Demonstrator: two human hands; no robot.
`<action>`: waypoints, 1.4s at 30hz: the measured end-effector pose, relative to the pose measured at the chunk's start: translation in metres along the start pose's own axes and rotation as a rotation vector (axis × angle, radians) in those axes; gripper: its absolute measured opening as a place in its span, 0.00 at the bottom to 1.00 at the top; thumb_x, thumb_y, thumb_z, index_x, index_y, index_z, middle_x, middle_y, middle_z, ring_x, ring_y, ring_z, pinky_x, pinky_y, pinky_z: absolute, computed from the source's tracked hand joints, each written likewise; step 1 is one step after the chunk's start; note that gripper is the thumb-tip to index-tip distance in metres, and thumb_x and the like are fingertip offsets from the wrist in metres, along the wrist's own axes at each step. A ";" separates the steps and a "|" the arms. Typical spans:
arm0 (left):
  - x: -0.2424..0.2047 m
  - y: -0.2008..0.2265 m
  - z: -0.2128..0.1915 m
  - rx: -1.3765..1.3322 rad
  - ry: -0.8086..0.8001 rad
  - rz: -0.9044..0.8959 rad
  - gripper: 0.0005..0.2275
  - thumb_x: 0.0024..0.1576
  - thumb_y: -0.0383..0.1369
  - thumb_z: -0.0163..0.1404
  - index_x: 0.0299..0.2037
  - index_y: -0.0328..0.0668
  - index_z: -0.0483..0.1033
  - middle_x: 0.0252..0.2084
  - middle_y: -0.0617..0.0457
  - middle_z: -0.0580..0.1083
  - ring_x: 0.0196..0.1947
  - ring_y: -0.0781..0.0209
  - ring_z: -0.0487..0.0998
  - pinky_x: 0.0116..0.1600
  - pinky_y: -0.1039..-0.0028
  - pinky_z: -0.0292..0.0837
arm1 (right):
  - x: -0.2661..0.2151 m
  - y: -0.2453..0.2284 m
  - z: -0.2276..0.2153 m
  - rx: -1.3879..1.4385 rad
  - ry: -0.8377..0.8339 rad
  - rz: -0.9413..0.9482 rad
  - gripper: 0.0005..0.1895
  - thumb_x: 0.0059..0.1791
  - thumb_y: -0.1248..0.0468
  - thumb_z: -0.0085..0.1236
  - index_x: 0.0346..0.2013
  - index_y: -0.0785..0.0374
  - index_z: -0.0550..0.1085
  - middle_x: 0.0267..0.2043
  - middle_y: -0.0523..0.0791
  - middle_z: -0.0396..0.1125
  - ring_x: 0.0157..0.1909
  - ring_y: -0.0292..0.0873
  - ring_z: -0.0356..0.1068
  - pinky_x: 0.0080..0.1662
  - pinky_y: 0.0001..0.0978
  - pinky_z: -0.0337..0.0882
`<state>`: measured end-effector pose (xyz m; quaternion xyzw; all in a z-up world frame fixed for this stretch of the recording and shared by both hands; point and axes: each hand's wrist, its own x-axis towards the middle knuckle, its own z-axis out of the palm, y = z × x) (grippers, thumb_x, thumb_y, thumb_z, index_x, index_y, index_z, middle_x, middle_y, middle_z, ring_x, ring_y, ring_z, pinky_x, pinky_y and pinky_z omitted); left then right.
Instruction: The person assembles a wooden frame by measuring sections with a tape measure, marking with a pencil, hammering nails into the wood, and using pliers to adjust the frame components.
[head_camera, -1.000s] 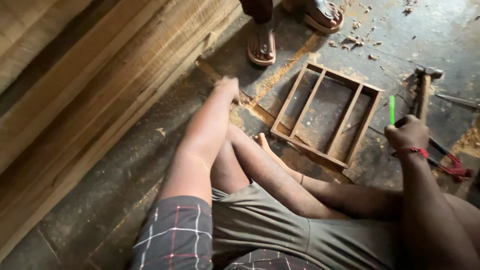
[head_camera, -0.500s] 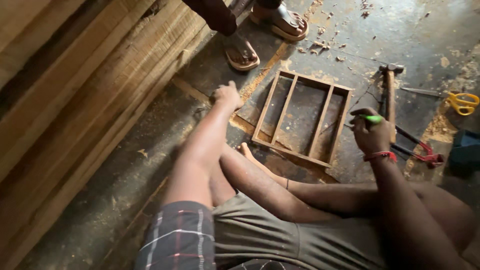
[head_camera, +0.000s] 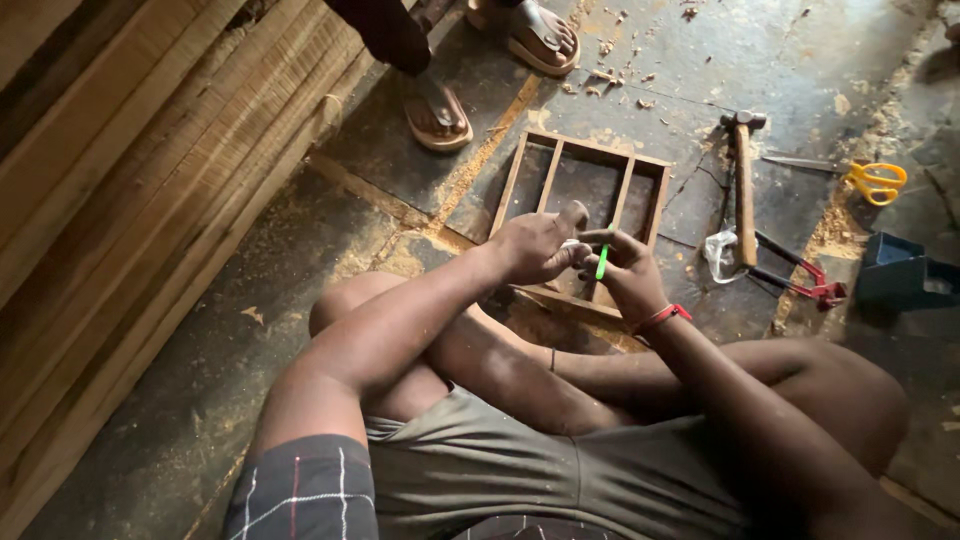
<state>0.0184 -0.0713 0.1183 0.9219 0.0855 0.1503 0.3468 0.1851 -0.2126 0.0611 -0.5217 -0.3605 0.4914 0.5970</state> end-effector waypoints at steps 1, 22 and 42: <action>0.001 -0.002 0.002 0.014 -0.036 -0.019 0.18 0.66 0.45 0.45 0.57 0.41 0.58 0.36 0.39 0.78 0.41 0.34 0.79 0.45 0.49 0.72 | -0.001 0.003 -0.001 -0.020 0.018 0.002 0.13 0.50 0.68 0.60 0.49 0.66 0.77 0.44 0.42 0.75 0.44 0.32 0.74 0.45 0.26 0.76; -0.041 -0.151 -0.074 0.461 -0.192 -1.106 0.15 0.53 0.33 0.56 0.50 0.68 0.81 0.55 0.51 0.77 0.58 0.46 0.77 0.61 0.52 0.70 | 0.040 0.035 -0.064 -0.693 0.251 -0.200 0.20 0.47 0.76 0.48 0.50 0.61 0.79 0.38 0.45 0.77 0.39 0.33 0.77 0.43 0.24 0.75; -0.026 -0.180 -0.041 0.640 -0.072 -0.931 0.12 0.57 0.30 0.52 0.49 0.58 0.82 0.53 0.50 0.76 0.59 0.45 0.72 0.61 0.48 0.66 | 0.037 0.029 -0.064 -0.826 0.199 -0.145 0.16 0.48 0.72 0.52 0.48 0.61 0.80 0.40 0.46 0.78 0.41 0.37 0.78 0.44 0.28 0.75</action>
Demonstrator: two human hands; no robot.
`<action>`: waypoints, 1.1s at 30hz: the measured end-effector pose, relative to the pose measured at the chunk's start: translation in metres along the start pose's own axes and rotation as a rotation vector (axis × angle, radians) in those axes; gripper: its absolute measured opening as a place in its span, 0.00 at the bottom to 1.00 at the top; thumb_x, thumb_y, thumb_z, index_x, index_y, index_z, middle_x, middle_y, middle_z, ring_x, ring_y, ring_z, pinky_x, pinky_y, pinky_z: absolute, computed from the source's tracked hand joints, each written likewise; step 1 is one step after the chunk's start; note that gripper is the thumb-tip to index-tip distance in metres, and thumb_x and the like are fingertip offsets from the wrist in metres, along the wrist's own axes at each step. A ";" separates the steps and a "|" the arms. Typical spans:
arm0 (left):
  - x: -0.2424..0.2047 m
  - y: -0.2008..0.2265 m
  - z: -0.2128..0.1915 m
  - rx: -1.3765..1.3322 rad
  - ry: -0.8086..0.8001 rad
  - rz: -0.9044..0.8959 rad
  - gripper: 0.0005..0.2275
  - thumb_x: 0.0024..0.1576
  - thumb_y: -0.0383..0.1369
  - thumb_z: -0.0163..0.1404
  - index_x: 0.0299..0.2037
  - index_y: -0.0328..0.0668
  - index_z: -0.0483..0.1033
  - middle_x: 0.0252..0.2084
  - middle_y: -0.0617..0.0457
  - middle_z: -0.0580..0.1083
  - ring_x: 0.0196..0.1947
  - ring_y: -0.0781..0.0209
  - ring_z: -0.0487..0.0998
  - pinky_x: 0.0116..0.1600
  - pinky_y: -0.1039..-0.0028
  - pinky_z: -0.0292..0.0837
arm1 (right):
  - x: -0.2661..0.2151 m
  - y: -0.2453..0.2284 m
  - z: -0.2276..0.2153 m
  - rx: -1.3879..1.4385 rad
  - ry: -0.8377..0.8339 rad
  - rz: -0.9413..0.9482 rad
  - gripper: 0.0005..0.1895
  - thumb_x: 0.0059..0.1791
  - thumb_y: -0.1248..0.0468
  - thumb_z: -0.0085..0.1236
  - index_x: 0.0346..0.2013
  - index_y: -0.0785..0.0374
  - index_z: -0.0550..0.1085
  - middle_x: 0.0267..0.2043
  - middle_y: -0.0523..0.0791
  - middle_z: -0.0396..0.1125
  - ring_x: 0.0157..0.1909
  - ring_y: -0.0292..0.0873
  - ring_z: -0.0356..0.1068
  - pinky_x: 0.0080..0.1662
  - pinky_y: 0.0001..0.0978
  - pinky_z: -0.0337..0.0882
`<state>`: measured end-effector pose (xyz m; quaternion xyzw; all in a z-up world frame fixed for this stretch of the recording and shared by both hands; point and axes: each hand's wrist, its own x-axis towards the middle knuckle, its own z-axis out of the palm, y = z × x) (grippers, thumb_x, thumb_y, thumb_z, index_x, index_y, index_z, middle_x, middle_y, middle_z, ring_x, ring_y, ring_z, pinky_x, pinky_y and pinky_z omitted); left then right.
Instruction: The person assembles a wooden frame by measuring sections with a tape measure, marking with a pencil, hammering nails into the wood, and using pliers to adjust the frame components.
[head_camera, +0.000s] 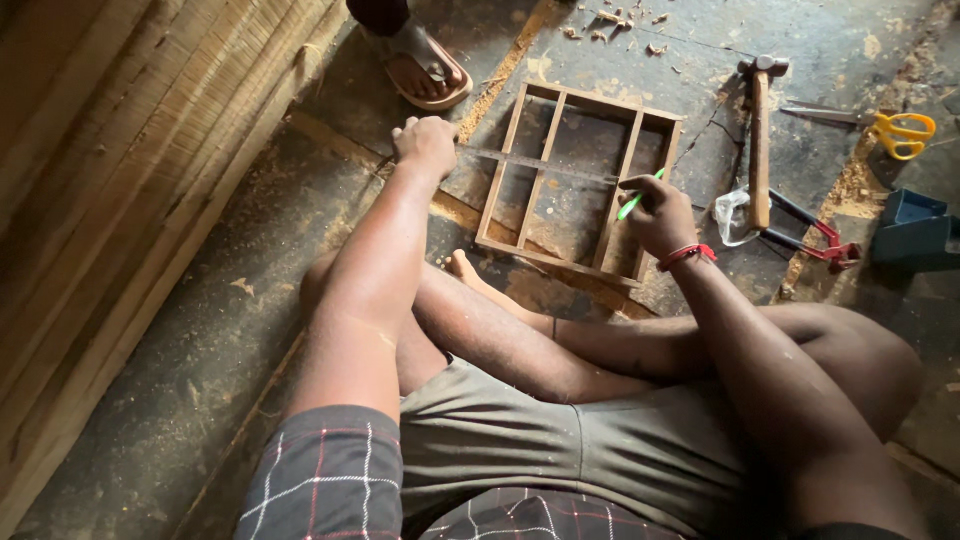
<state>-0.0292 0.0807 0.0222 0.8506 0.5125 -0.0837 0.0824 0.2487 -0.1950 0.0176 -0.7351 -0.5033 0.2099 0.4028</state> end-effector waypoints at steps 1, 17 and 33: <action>0.003 0.000 0.000 -0.003 0.003 0.000 0.12 0.57 0.30 0.52 0.48 0.59 0.82 0.53 0.50 0.76 0.58 0.45 0.72 0.61 0.48 0.66 | 0.002 0.000 0.000 -0.006 -0.003 0.008 0.16 0.48 0.72 0.53 0.48 0.61 0.80 0.40 0.46 0.78 0.41 0.37 0.78 0.44 0.28 0.75; 0.008 -0.004 0.019 0.027 0.013 0.005 0.10 0.57 0.31 0.56 0.47 0.57 0.84 0.51 0.47 0.77 0.56 0.43 0.73 0.59 0.47 0.66 | 0.000 0.008 0.002 -0.033 -0.098 -0.032 0.17 0.46 0.74 0.55 0.48 0.61 0.79 0.39 0.48 0.78 0.40 0.37 0.78 0.43 0.30 0.75; 0.078 0.006 0.013 -0.223 0.551 0.080 0.07 0.58 0.31 0.49 0.36 0.55 0.81 0.44 0.55 0.76 0.53 0.47 0.72 0.62 0.50 0.64 | 0.008 -0.007 0.002 0.043 0.002 -0.005 0.11 0.47 0.72 0.60 0.44 0.64 0.77 0.38 0.50 0.76 0.41 0.43 0.79 0.43 0.33 0.75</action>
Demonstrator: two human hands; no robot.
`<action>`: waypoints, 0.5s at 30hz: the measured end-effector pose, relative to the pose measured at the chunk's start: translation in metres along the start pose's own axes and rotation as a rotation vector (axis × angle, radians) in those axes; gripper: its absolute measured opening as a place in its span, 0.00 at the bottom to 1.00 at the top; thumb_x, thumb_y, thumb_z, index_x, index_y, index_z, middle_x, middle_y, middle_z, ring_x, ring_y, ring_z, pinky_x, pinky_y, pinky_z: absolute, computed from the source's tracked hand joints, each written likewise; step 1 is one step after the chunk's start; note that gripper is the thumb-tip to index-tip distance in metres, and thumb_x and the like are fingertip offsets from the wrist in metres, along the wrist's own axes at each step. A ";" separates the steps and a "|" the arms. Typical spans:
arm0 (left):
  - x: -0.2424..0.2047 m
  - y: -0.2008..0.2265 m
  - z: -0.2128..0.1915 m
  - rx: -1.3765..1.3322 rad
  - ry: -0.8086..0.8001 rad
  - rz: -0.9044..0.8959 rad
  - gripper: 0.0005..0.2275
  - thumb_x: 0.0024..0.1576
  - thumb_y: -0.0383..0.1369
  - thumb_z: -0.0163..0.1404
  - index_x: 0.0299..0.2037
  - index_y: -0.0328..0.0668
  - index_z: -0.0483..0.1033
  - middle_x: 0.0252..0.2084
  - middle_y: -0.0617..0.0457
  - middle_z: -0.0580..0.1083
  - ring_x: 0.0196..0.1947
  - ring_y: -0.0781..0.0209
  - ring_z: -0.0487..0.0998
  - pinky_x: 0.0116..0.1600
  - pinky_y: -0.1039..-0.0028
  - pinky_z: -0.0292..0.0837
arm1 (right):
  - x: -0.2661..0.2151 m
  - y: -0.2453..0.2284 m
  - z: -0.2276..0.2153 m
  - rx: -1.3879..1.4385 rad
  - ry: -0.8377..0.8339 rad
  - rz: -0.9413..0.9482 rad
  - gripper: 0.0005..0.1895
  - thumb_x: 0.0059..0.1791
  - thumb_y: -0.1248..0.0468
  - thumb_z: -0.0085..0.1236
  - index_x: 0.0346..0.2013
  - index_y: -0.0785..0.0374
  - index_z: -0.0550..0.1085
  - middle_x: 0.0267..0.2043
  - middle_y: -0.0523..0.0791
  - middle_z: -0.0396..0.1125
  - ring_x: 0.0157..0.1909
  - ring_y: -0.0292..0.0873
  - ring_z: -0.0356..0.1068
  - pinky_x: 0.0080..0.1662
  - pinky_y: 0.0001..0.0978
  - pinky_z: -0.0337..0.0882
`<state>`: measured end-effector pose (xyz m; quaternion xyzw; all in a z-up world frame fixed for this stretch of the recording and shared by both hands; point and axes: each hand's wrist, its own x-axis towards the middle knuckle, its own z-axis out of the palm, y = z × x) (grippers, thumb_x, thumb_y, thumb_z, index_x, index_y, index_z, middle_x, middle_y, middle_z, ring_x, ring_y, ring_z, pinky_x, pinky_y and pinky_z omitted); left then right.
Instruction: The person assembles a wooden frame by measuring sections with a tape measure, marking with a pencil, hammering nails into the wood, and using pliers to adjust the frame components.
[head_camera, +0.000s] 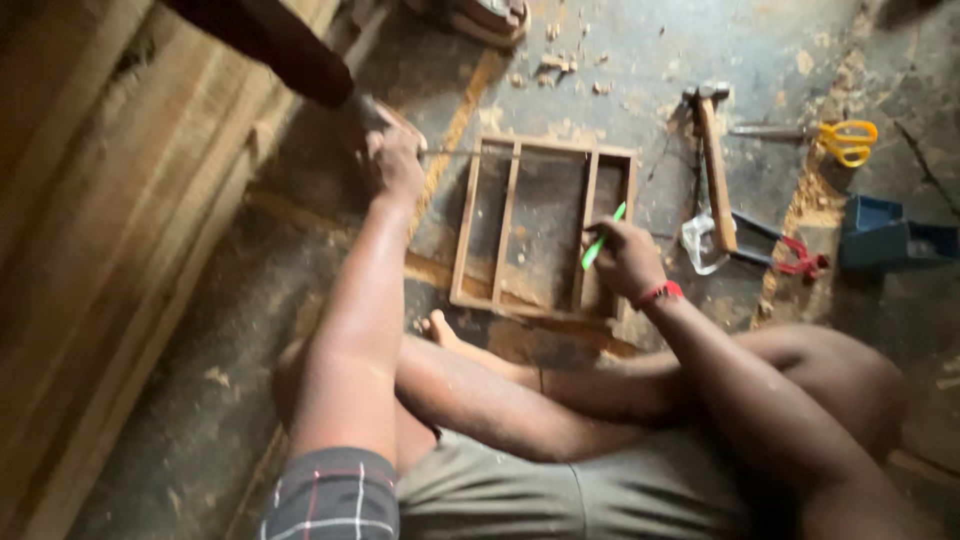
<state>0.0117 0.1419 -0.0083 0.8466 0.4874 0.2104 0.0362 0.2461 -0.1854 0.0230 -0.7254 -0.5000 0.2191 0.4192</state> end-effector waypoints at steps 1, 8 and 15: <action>-0.005 0.000 0.006 -0.014 0.012 0.005 0.06 0.58 0.31 0.49 0.35 0.55 0.81 0.43 0.55 0.76 0.53 0.48 0.72 0.62 0.50 0.65 | -0.003 -0.002 -0.001 -0.054 0.011 0.012 0.12 0.46 0.72 0.60 0.44 0.64 0.78 0.38 0.51 0.76 0.41 0.45 0.78 0.43 0.34 0.75; 0.000 0.011 0.013 0.108 0.122 0.151 0.07 0.56 0.31 0.49 0.29 0.53 0.80 0.38 0.56 0.76 0.49 0.49 0.73 0.57 0.52 0.66 | 0.002 -0.017 -0.002 -0.062 -0.021 0.111 0.14 0.45 0.72 0.56 0.45 0.62 0.78 0.38 0.50 0.76 0.40 0.47 0.79 0.42 0.35 0.76; -0.007 0.015 0.006 0.069 0.098 0.124 0.06 0.55 0.29 0.50 0.31 0.52 0.81 0.40 0.56 0.76 0.48 0.50 0.73 0.51 0.57 0.67 | 0.002 -0.015 -0.002 -0.114 -0.030 0.067 0.14 0.46 0.72 0.56 0.46 0.62 0.78 0.39 0.51 0.75 0.39 0.48 0.77 0.43 0.36 0.75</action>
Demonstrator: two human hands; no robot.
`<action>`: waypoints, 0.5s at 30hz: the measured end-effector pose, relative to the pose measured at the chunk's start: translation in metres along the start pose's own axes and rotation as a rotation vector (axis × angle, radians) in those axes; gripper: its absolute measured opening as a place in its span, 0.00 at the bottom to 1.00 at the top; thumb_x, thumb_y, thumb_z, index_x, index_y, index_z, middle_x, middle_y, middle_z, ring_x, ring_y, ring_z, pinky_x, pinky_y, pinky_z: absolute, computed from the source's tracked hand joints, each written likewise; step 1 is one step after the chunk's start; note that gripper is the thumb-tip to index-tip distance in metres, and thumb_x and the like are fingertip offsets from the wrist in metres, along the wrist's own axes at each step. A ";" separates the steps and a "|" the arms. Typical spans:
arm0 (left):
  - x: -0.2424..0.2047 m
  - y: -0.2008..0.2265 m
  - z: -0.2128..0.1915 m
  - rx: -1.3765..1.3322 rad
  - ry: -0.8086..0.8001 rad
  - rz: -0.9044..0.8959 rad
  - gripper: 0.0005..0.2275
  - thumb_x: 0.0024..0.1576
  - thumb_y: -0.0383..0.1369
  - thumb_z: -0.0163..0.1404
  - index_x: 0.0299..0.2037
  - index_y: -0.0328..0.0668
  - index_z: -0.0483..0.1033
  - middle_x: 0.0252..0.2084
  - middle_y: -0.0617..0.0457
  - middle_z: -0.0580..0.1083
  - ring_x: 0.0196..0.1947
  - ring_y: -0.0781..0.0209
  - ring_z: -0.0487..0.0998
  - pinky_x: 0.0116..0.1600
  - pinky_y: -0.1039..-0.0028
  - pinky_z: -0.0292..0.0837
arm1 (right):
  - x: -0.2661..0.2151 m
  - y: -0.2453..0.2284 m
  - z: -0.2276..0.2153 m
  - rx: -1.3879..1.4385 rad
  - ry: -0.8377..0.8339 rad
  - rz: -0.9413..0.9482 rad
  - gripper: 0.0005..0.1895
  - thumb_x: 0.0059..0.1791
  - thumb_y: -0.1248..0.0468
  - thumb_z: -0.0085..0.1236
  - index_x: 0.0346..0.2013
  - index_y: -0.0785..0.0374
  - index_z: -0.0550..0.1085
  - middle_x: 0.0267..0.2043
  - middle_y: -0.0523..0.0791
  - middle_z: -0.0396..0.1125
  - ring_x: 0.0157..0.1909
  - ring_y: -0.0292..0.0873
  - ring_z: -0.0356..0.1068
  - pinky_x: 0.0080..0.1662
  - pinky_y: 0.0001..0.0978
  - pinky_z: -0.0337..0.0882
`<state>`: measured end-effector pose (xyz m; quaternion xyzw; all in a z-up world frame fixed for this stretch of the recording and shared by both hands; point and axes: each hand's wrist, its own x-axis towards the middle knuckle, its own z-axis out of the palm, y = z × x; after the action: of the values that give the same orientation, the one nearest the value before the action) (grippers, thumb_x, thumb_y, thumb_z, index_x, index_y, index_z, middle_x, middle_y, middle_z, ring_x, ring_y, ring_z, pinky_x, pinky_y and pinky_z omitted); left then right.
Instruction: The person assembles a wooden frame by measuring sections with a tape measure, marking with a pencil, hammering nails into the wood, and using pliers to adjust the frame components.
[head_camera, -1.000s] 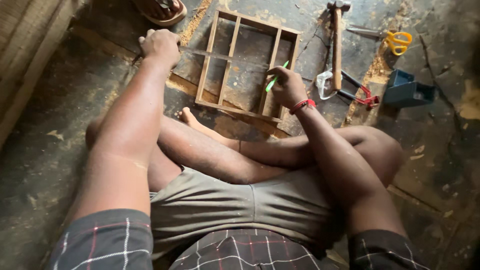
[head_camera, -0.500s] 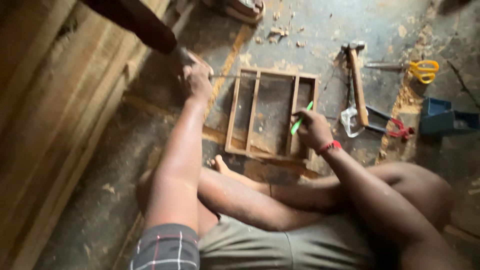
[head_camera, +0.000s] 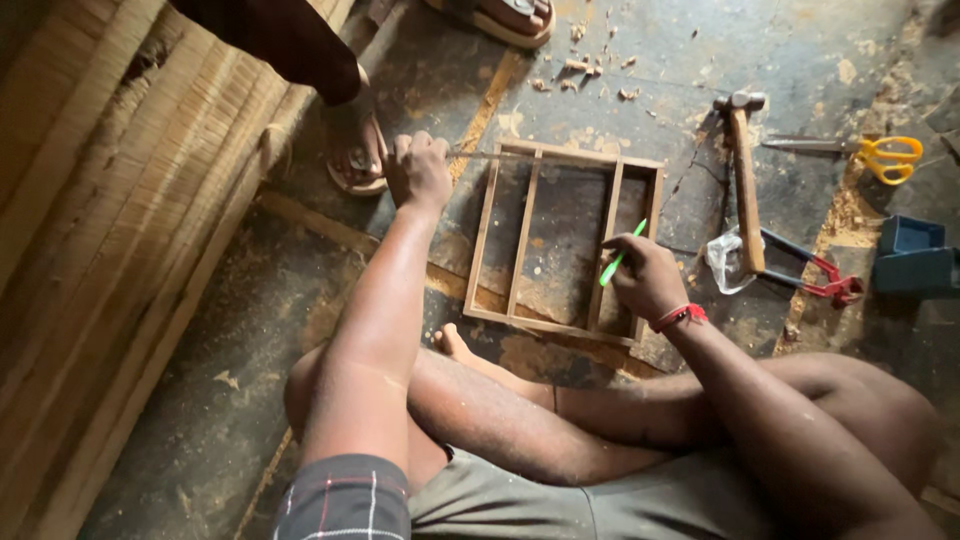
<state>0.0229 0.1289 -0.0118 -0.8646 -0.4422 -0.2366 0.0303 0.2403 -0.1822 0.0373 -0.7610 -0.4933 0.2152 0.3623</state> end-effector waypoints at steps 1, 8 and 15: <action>-0.001 0.000 -0.001 -0.013 0.015 0.003 0.06 0.55 0.29 0.51 0.32 0.52 0.81 0.40 0.56 0.76 0.49 0.50 0.73 0.51 0.57 0.67 | -0.001 0.000 0.001 0.008 -0.013 0.010 0.14 0.45 0.72 0.57 0.46 0.62 0.78 0.38 0.51 0.75 0.39 0.47 0.77 0.43 0.36 0.75; 0.000 0.002 0.002 0.014 -0.004 -0.016 0.07 0.56 0.29 0.50 0.32 0.53 0.82 0.41 0.57 0.76 0.49 0.52 0.73 0.49 0.57 0.68 | 0.001 -0.003 -0.002 0.028 -0.047 0.052 0.13 0.46 0.71 0.58 0.45 0.63 0.78 0.38 0.50 0.75 0.38 0.46 0.78 0.42 0.35 0.76; 0.004 0.007 0.002 0.029 -0.037 -0.065 0.06 0.57 0.30 0.51 0.32 0.52 0.82 0.41 0.58 0.77 0.48 0.52 0.73 0.49 0.55 0.66 | 0.001 -0.006 -0.005 0.013 -0.057 -0.013 0.14 0.45 0.73 0.57 0.45 0.63 0.77 0.38 0.50 0.76 0.40 0.46 0.78 0.44 0.35 0.76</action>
<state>0.0310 0.1277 -0.0104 -0.8535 -0.4738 -0.2150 0.0268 0.2407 -0.1812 0.0451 -0.7489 -0.5070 0.2375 0.3546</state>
